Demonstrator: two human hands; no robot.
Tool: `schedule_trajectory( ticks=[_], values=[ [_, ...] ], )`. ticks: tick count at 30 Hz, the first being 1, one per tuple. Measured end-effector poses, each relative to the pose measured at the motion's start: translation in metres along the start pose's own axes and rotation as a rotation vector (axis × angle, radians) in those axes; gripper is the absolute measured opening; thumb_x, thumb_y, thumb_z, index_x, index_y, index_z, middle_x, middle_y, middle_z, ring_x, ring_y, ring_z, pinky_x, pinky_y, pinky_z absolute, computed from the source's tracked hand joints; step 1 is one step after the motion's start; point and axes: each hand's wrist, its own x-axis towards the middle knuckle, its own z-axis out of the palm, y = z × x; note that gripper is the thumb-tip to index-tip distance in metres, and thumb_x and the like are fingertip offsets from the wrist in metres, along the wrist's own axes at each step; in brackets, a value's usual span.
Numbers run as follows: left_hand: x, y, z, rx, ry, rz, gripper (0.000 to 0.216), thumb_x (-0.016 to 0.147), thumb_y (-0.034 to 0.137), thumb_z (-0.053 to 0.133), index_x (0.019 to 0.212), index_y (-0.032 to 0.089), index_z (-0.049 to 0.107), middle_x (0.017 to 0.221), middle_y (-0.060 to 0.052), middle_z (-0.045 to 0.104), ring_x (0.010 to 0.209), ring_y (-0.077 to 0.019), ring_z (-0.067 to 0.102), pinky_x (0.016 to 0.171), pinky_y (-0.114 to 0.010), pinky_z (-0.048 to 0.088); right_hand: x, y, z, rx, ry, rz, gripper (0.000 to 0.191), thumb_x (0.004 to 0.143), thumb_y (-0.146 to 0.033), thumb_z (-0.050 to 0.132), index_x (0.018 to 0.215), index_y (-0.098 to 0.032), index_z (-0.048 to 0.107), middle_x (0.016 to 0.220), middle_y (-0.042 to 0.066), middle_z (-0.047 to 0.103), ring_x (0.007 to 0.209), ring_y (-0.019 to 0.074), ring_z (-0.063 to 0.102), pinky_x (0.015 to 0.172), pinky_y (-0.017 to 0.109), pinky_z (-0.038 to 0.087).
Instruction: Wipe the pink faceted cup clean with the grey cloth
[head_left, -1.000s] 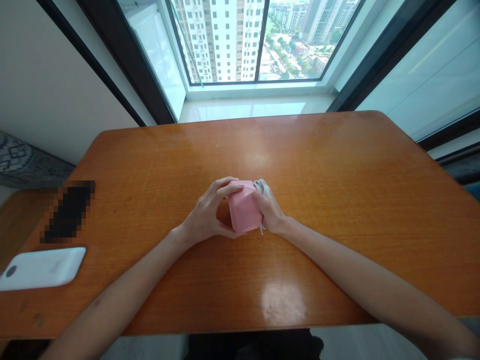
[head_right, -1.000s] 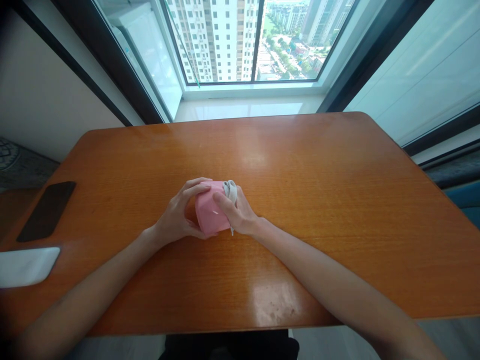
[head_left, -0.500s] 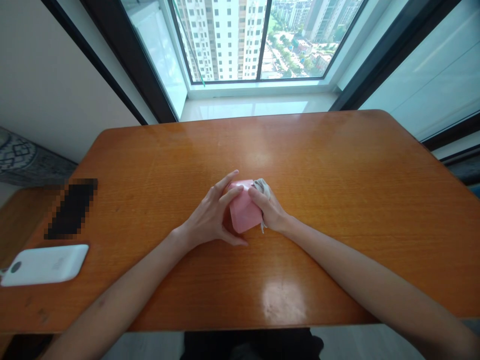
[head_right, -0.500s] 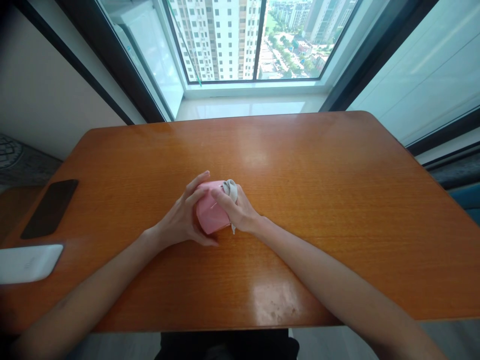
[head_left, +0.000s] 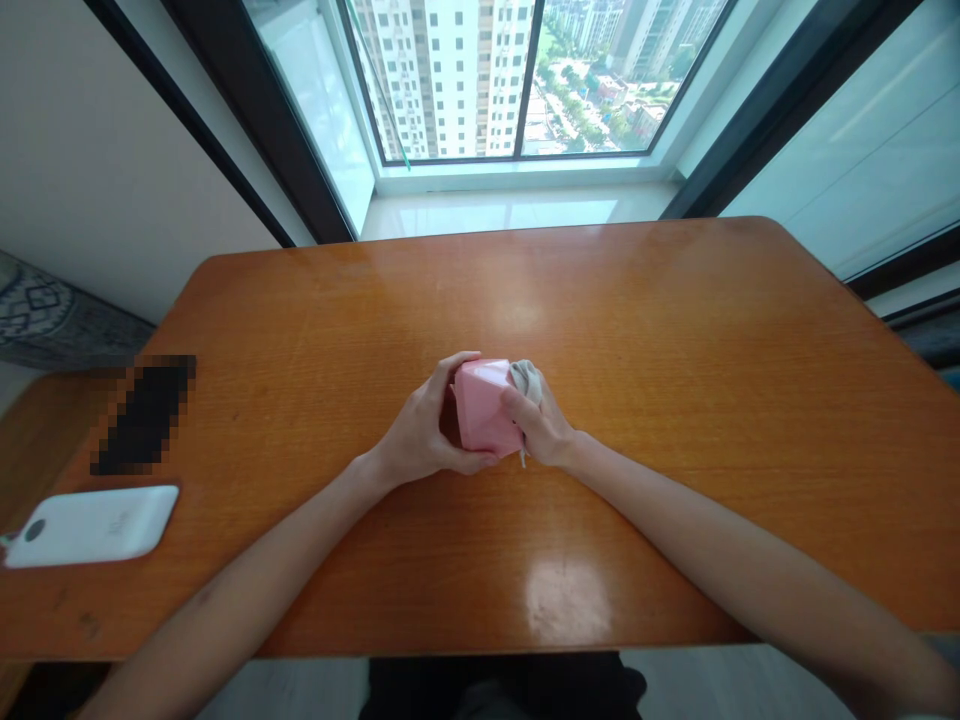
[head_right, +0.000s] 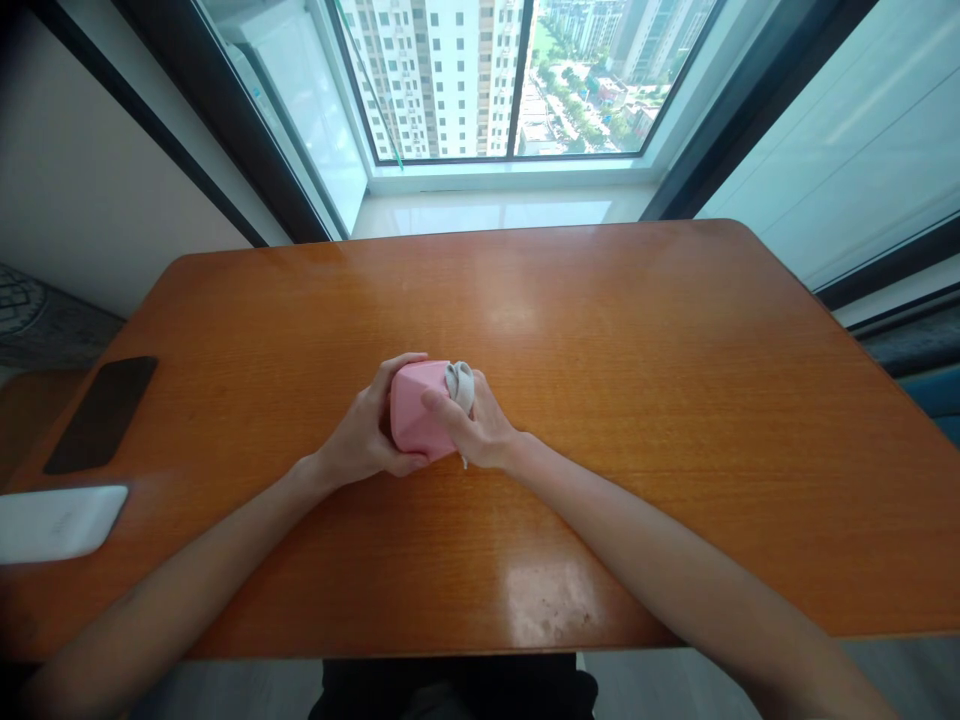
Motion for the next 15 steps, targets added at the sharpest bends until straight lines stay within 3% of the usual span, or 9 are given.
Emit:
schedule_trajectory(
  ticks=[2,5,7,11,15],
  values=[
    [0.0,-0.006,0.001,0.025,0.018,0.071,0.127,0.067,0.066,0.104,0.169,0.031,0.038,0.156,-0.017,0.062,0.13,-0.0364,0.071,0.108,-0.051,0.064,0.002,0.0,0.0,0.03,0.01,0.019,0.062,0.103,-0.08,0.055,0.081,-0.023,0.061,0.072,-0.001,0.053,0.065,0.0156,0.045,0.057,0.029,0.038],
    [-0.001,-0.014,0.001,0.132,0.058,0.305,0.147,0.059,0.075,0.105,0.177,0.039,0.025,0.177,-0.02,0.038,0.159,-0.0466,0.05,0.126,-0.068,0.052,0.003,0.001,0.0,0.074,0.015,0.046,0.059,0.105,-0.076,0.056,0.083,-0.022,0.062,0.073,-0.002,0.052,0.065,0.0147,0.045,0.058,0.028,0.039],
    [-0.002,-0.017,0.001,0.232,0.04,0.418,0.142,0.065,0.072,0.104,0.177,0.042,0.023,0.183,-0.019,0.028,0.168,-0.0468,0.039,0.129,-0.071,0.048,0.004,0.003,0.0,0.098,0.022,0.065,0.059,0.107,-0.076,0.055,0.083,-0.022,0.062,0.073,-0.002,0.052,0.065,0.0143,0.044,0.058,0.028,0.038],
    [-0.003,-0.015,-0.004,0.436,0.022,0.474,0.108,0.086,0.058,0.096,0.172,0.038,0.034,0.179,-0.021,0.036,0.162,-0.0421,0.05,0.123,-0.063,0.057,0.004,0.006,0.0,0.091,0.028,0.091,0.063,0.107,-0.079,0.051,0.079,-0.023,0.058,0.072,-0.002,0.05,0.064,0.014,0.043,0.056,0.028,0.035],
    [0.0,-0.007,-0.008,0.455,0.082,0.455,0.106,0.078,0.068,0.098,0.164,0.034,0.045,0.165,-0.019,0.054,0.145,-0.0391,0.066,0.116,-0.054,0.064,0.003,0.004,0.0,0.044,0.016,0.042,0.064,0.106,-0.08,0.05,0.079,-0.023,0.059,0.071,-0.001,0.052,0.064,0.0148,0.045,0.056,0.029,0.037]
  ],
)
